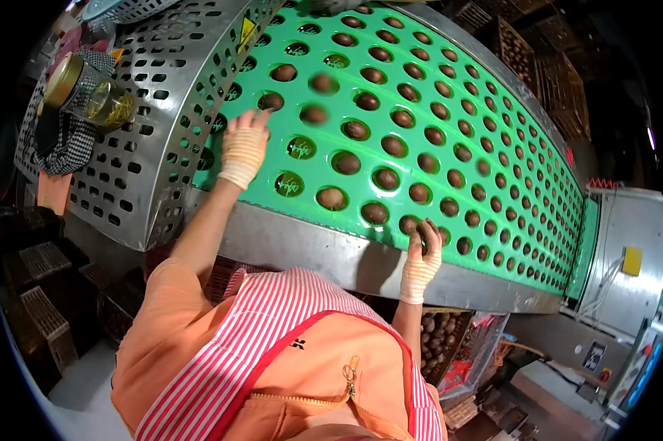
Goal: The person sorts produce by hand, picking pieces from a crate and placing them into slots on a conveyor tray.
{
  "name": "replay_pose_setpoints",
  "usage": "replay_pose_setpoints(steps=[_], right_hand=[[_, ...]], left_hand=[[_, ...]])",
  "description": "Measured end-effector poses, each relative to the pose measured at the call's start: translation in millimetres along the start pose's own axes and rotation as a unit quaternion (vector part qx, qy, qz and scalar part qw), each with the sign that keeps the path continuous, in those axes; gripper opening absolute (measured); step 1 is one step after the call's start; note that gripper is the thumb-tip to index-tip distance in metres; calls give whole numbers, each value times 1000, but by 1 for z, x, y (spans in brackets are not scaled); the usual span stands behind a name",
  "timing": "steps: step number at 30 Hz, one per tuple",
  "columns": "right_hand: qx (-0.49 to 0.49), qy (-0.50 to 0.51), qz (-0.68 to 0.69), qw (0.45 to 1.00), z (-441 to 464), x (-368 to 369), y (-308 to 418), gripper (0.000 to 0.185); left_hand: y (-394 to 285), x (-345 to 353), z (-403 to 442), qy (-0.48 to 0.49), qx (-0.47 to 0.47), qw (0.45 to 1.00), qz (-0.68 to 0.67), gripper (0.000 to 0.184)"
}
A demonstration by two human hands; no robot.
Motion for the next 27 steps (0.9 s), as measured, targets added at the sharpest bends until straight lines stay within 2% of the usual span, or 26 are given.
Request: replay_pose_setpoints(steps=[1,2,4,5,6,8,9,10,12,15,16,17,18,19,20,21,22,23,24,25,26,27], right_hand=[[6,-9,17,1000,-12,-11,-2,27],[11,-19,34,999,-25,-22,-4,28],[7,-28,-15,999,-46,-44,4,27],[8,-28,-54,998,-58,-56,12,27],[10,-29,-94,995,-71,-71,17,27],[49,-96,-72,992,-110,-103,12,23],[97,-107,-112,983,-121,-116,25,23],[80,-115,-167,976,-141,-131,22,22],[140,-166,-165,962,-181,-157,15,24],[233,-222,-176,930,-244,-183,7,27],[253,-285,-87,920,-272,-189,-8,26],[256,-275,-122,919,-282,-189,-6,26],[266,-276,-162,909,-291,-188,4,25],[295,-246,-220,897,-301,-188,12,24],[312,-256,-222,888,-310,-187,18,25],[296,-257,-234,889,-320,-189,22,25],[329,-249,-292,863,-334,-195,24,25],[308,-264,-320,856,-358,-200,22,23],[314,-274,-318,851,-367,-206,26,26],[358,-269,-345,825,-379,-213,27,26],[370,-285,-352,811,-394,-217,26,26],[391,-298,-355,795,-404,-222,26,26]], left_hand=[[-19,-7,3,-20,41,999,-24,48],[-42,-3,10,96,63,993,31,45],[-66,28,-9,51,239,968,54,45],[-66,28,-20,-30,310,950,3,45],[-68,29,-8,24,262,965,-8,44],[-76,27,23,140,164,976,-27,40],[-81,-1,35,79,177,978,-73,34],[-77,8,43,-25,156,979,-133,28],[-79,54,75,166,195,959,-123,28],[-109,30,69,154,127,979,36,29],[-117,30,74,129,142,980,49,32],[-118,54,94,70,161,984,39,30],[-122,33,99,14,121,988,-92,30],[-130,27,107,91,30,995,-5,34],[-125,32,114,108,-4,994,-20,41],[-115,55,125,85,-13,995,-49,46],[-101,90,145,76,19,997,11,53],[-85,129,172,118,50,992,1,50],[-85,127,166,74,95,992,-33,45],[-86,132,169,76,97,992,-33,42],[-84,140,169,54,157,985,37,44],[-92,137,165,72,162,981,83,44]])
Point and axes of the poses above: each hand's wrist, its own z-axis towards the middle knuckle, its own x-axis out of the palm, y = z × x, the point moved 4 cm from there along z, towards the middle knuckle, and after that the axes turned 13 degrees about -x, right-handed, at the moved point
